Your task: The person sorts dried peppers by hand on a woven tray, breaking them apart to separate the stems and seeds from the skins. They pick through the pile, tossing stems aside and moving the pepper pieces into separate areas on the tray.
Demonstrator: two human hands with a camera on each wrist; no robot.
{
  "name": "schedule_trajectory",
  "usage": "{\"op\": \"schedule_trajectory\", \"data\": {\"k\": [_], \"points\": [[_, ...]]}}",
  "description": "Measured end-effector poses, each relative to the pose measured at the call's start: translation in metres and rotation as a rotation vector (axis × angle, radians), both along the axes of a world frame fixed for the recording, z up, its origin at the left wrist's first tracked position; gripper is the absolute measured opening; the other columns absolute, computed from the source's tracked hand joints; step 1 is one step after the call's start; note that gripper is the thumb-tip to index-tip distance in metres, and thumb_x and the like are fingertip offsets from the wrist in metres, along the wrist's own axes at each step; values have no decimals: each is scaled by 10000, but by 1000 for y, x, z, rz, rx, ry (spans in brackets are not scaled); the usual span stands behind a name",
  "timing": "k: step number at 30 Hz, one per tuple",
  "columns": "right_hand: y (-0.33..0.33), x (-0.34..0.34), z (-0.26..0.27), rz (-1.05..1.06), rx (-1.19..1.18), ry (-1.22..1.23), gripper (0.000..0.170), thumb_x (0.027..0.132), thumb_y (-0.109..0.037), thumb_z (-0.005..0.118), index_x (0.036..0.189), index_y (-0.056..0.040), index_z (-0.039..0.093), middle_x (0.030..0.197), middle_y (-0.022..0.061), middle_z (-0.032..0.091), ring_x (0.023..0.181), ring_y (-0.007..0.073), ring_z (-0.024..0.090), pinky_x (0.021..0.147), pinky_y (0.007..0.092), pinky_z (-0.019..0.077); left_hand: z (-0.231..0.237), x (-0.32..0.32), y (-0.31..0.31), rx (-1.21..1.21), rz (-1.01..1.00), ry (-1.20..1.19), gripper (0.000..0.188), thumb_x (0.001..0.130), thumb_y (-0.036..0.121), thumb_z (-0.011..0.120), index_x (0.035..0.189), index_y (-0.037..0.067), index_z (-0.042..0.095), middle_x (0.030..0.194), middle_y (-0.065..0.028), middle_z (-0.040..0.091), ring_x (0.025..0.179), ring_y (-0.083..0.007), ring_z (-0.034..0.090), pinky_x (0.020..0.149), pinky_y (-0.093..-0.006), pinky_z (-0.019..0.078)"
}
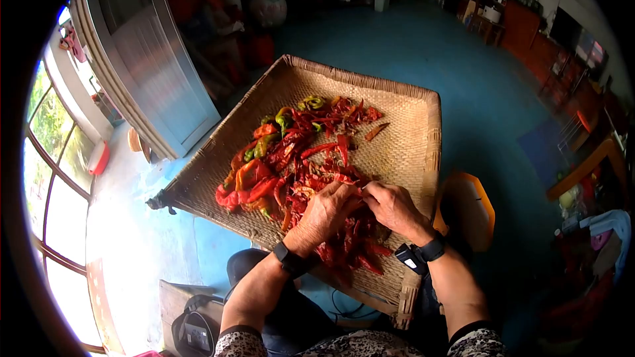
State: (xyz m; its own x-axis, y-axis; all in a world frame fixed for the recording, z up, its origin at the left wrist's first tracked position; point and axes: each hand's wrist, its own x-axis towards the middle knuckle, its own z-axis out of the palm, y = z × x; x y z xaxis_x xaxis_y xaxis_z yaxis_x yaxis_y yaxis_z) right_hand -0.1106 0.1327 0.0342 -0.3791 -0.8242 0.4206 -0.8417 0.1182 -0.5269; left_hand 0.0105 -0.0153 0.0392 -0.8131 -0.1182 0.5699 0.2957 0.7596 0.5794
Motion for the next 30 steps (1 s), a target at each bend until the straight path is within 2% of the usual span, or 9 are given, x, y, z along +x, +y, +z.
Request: {"op": "schedule_trajectory", "data": {"k": [3,7,9,13,16,23,26,27,30], "points": [[13,-1,10,-46,6,-46,120,833,-30,617,932,-16,550,840,196,621,775,361,629,631,413,496,3,2,2,-8,-21,-80,192,831,64,651,1000,30,565,831,-139,571,776,-347,616,649,-400,520],[24,-2,11,97,11,-305,456,801,-67,700,1228,-60,539,1052,130,613,776,231,635,707,337,519,8,0,15,144,-161,-21,162,854,31,622,1008,35,572,888,-140,604,823,-324,634,683,-387,518],[15,-6,-9,216,-168,-50,447,787,-42,701,1208,-56,550,1094,128,605,802,288,645,723,366,521,10,0,21,190,-204,-35,182,861,19,611,1041,36,583,924,-139,609,846,-301,634,723,-365,519],[20,8,14,128,37,-285,334,821,-100,666,1133,-28,572,983,187,633,879,361,630,764,392,505,0,-6,20,387,-244,-100,192,879,43,620,1069,31,597,993,-106,604,894,-211,620,763,-310,515],[18,1,7,140,-47,-157,287,834,-123,651,1088,-11,574,925,208,639,878,384,625,739,409,502,-6,-10,16,729,-286,-180,172,908,54,610,1075,23,586,969,-33,585,894,-111,572,765,-258,495],[21,10,17,3,-81,-12,257,828,-100,655,1071,-32,608,949,186,648,853,366,640,690,407,529,-8,-9,16,904,-341,-162,229,904,70,618,1120,22,560,1007,-50,584,918,-135,580,775,-270,504],[32,-15,11,-177,-164,57,141,818,-75,646,954,-41,631,854,150,646,719,326,640,618,393,521,8,-9,11,354,-67,-107,336,856,146,666,1162,51,564,1091,-144,560,964,-279,594,807,-349,518],[37,-23,20,-252,-231,67,120,820,-69,639,935,-37,630,832,152,639,706,324,633,608,395,516,3,-10,7,357,-61,-108,336,856,146,666,1162,51,564,1091,-144,560,964,-279,594,807,-349,518],[66,-57,28,-546,-289,157,111,838,-112,627,909,-29,608,815,163,618,703,333,611,618,404,494,-31,-16,0,-192,86,-265,421,802,220,691,1171,65,557,1148,-144,557,1038,-338,533,872,-409,467]]}}
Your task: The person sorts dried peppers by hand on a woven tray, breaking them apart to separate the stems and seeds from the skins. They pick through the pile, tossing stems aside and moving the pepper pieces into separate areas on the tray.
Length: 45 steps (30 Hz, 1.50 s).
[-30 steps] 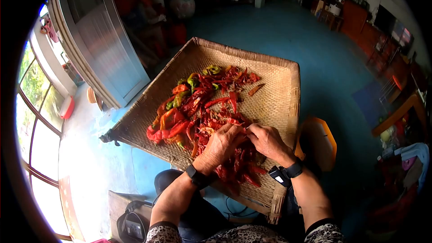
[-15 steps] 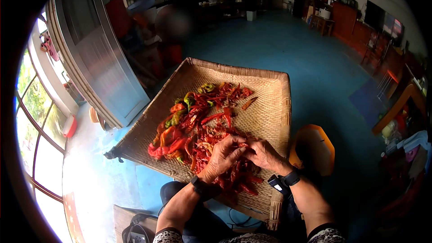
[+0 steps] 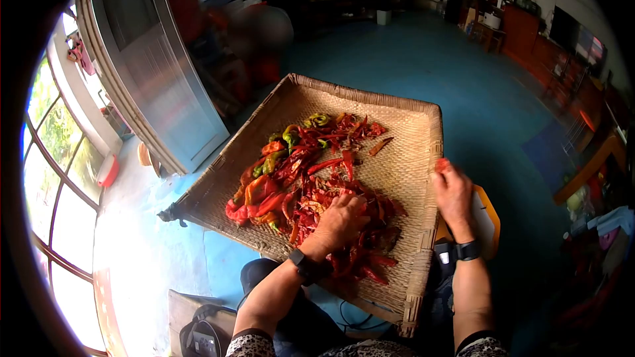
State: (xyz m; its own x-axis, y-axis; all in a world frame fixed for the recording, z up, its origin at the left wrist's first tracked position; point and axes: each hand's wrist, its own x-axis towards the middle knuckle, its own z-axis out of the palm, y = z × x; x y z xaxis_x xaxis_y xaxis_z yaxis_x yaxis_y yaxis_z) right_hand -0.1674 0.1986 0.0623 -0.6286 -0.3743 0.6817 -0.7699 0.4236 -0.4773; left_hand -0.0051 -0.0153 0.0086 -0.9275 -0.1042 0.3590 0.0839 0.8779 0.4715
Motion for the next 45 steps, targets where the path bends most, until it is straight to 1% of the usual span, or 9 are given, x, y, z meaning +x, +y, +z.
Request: {"op": "schedule_trajectory", "data": {"k": [3,7,13,23,25,31,37,41,45], "points": [[34,-20,-2,-444,380,22,160,831,-161,661,900,-32,596,845,173,617,784,350,625,668,435,502,-19,1,1,-243,-28,18,403,787,227,686,1145,81,572,1146,-137,561,1054,-298,528,878,-388,460],[33,-9,-1,-448,468,55,180,811,-142,679,923,-28,597,947,162,606,887,350,591,734,437,497,-15,-2,1,-327,-35,-143,289,801,164,646,1075,92,588,1049,-117,602,935,-296,561,801,-374,477],[-29,37,-14,473,185,-418,373,786,-67,675,1143,-26,574,919,188,623,785,304,625,701,370,506,11,-2,10,-103,-81,189,231,795,37,629,1023,63,605,899,-125,613,857,-309,569,743,-378,496],[-73,62,-26,795,105,-540,403,893,-18,571,1284,-30,473,895,70,650,776,115,606,703,284,505,27,14,9,571,-38,177,283,825,-97,556,1080,19,596,957,-159,646,837,-284,659,691,-336,528],[-70,58,-34,762,102,-707,370,867,-56,599,1228,-58,518,1008,149,656,885,262,651,756,342,512,25,12,8,527,-77,207,288,827,-99,549,1088,17,592,949,-159,648,867,-290,657,718,-335,524],[-23,8,-22,204,-98,-201,184,900,-89,563,1070,-27,595,934,174,672,839,317,658,714,375,514,29,11,4,413,-14,147,243,864,7,553,1102,34,591,962,-157,642,907,-350,624,759,-400,509],[48,-24,-7,-529,475,-21,230,850,-68,619,1077,-36,597,984,157,595,957,355,563,773,428,487,17,5,-1,-99,70,220,223,869,134,583,1076,50,585,913,-156,585,851,-360,582,707,-443,492],[27,-7,-11,-57,146,-62,267,803,-45,636,1065,-11,595,981,173,582,932,357,550,826,409,458,17,1,3,12,102,147,178,893,156,584,1031,46,603,896,-149,581,840,-341,595,725,-410,498],[-25,37,-22,550,105,-476,366,801,-113,681,1138,3,598,858,102,642,691,148,604,613,291,497,20,-3,5,274,-47,246,152,933,139,562,1021,25,611,900,-124,599,819,-284,629,725,-350,508]]}}
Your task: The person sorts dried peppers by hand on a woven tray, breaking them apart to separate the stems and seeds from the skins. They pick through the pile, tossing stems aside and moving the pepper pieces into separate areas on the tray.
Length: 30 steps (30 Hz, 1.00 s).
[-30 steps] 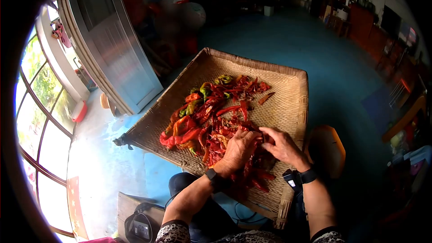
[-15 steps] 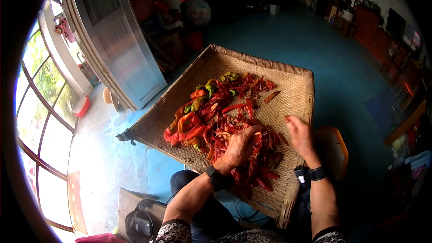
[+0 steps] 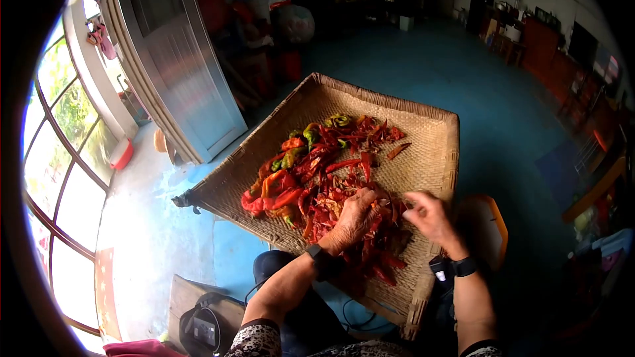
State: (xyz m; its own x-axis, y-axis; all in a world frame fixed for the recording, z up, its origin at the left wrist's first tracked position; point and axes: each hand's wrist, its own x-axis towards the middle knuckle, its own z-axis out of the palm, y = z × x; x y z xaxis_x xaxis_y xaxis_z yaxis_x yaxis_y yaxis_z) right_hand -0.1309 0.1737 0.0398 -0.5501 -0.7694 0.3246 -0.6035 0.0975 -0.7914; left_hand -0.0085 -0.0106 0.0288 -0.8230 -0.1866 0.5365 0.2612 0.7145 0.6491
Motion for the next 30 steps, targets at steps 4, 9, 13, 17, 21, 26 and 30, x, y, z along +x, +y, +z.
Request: {"op": "schedule_trajectory", "data": {"k": [4,9,13,17,21,26,30], "points": [[-33,21,-6,132,3,234,273,799,-119,657,1028,11,586,769,193,622,686,318,616,594,380,477,4,1,7,215,-87,65,77,903,79,582,951,19,576,843,-138,559,815,-318,577,701,-405,466],[-39,22,-6,72,77,269,100,835,-68,569,804,12,518,657,245,539,610,415,557,530,444,423,-5,4,-5,-12,-13,-78,225,923,133,584,1116,16,578,1057,-147,591,938,-261,596,796,-340,497],[-16,0,16,-260,91,331,229,904,-160,563,743,-26,470,617,208,524,578,411,536,510,447,402,-10,6,-3,-72,-36,-114,401,859,209,663,1195,27,541,1139,-165,569,1015,-321,560,855,-394,480],[37,-57,5,-593,20,435,220,941,-188,518,798,-22,497,634,195,534,581,418,523,522,464,393,-42,6,-1,-470,13,-183,464,828,310,672,1206,71,547,1120,-135,579,1068,-305,522,883,-393,462],[73,-63,10,-855,418,508,88,876,-91,586,907,-12,560,828,196,582,815,394,564,717,467,464,-45,3,3,-618,28,-209,317,810,266,647,1066,94,579,996,-89,578,986,-273,530,819,-370,472],[52,-38,16,-537,88,528,319,791,-1,638,1098,-11,554,1012,209,571,921,396,553,795,442,462,-47,-1,5,-632,48,-188,197,780,210,635,919,88,568,881,-72,561,908,-262,546,754,-372,482],[8,-5,12,-29,129,312,318,778,-26,671,1083,7,586,994,187,619,896,365,606,778,404,497,-32,1,5,-432,9,-83,168,785,120,621,939,59,590,836,-88,587,817,-286,589,694,-392,502]]}}
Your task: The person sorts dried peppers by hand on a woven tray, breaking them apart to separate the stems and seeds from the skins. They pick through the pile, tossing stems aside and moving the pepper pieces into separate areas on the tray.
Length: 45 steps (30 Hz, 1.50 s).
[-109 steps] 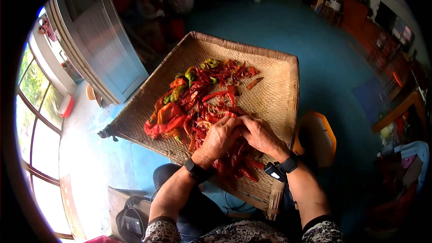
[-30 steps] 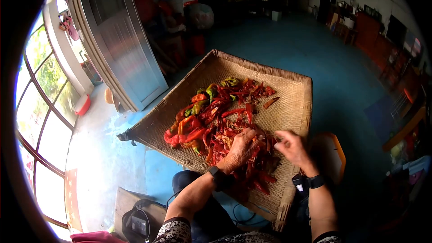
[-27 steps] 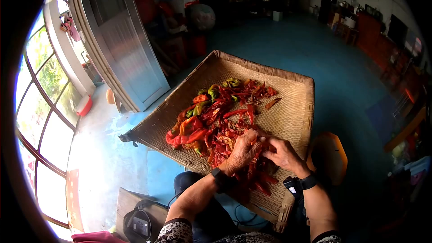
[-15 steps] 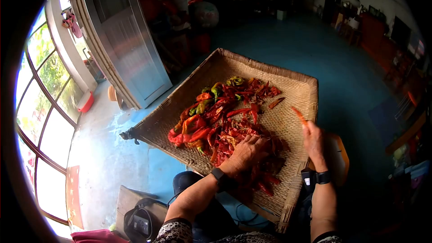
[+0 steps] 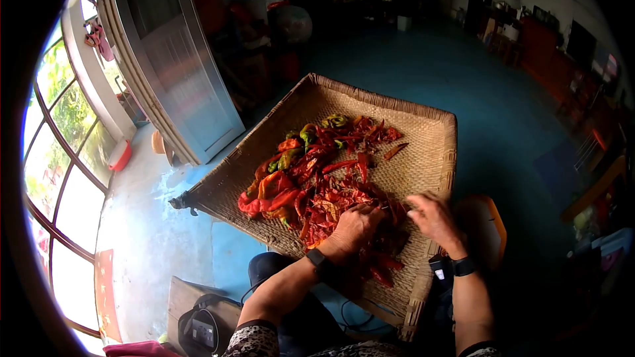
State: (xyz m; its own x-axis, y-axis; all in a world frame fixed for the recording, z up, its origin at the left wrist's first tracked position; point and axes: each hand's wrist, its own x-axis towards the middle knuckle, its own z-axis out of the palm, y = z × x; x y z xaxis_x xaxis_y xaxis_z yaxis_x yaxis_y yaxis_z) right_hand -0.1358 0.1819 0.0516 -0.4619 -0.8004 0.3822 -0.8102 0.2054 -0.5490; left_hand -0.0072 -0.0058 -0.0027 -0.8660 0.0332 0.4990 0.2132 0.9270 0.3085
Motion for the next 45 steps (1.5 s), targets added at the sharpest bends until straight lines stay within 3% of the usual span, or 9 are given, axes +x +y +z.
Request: {"op": "schedule_trajectory", "data": {"k": [12,15,20,28,30,32,37,44,45], "points": [[-54,40,-25,387,-35,-241,199,830,-118,622,986,-2,577,853,211,620,763,357,619,648,411,477,42,21,8,674,-143,209,96,905,53,597,987,29,639,906,-79,676,822,-182,660,722,-293,528],[-50,37,-16,271,-220,-104,165,855,-104,583,996,-21,605,865,211,625,787,375,617,660,413,476,56,22,9,631,-163,180,150,910,79,587,1049,29,617,988,-114,645,903,-252,633,776,-333,513],[-6,-8,5,-82,-292,-253,171,929,-146,534,916,-9,635,714,99,629,633,104,559,552,287,430,39,10,-13,180,113,36,361,862,161,637,1200,66,551,1130,-139,579,1041,-306,540,884,-396,454],[73,-67,-2,-910,273,123,160,865,-108,617,996,-17,602,906,201,647,869,397,617,724,462,492,-4,7,-23,-208,237,-349,419,809,186,628,1209,84,553,1072,-118,566,977,-304,539,771,-398,475],[61,-58,-11,-719,-38,330,255,864,-91,615,1108,-26,582,952,198,631,896,377,607,748,443,491,-11,3,-28,-132,163,-268,401,795,132,623,1188,75,565,1050,-125,569,963,-305,551,746,-397,488],[36,-39,-14,-379,-222,-56,301,874,-90,605,1163,-22,558,860,146,607,787,273,593,710,353,489,-10,1,-27,-54,93,-192,388,781,79,618,1166,67,576,1028,-132,573,950,-307,563,721,-395,500],[-26,21,-10,103,-49,-327,267,836,-143,667,1044,17,620,838,98,649,720,148,597,650,298,492,16,1,-6,357,-13,101,344,713,-72,596,1038,41,617,1012,-138,576,980,-304,586,751,-358,520],[-62,49,-25,264,86,-268,259,787,-168,659,964,16,620,844,195,648,818,312,640,723,407,491,24,2,6,1538,-200,226,234,742,-88,618,952,15,604,1005,-91,580,919,-223,577,758,-299,488],[-63,46,-31,304,125,-338,249,782,-172,657,950,9,620,845,190,648,816,324,635,724,414,488,22,-2,5,1018,-154,317,275,725,-131,585,955,17,613,973,-92,585,898,-231,582,762,-301,487]]}}
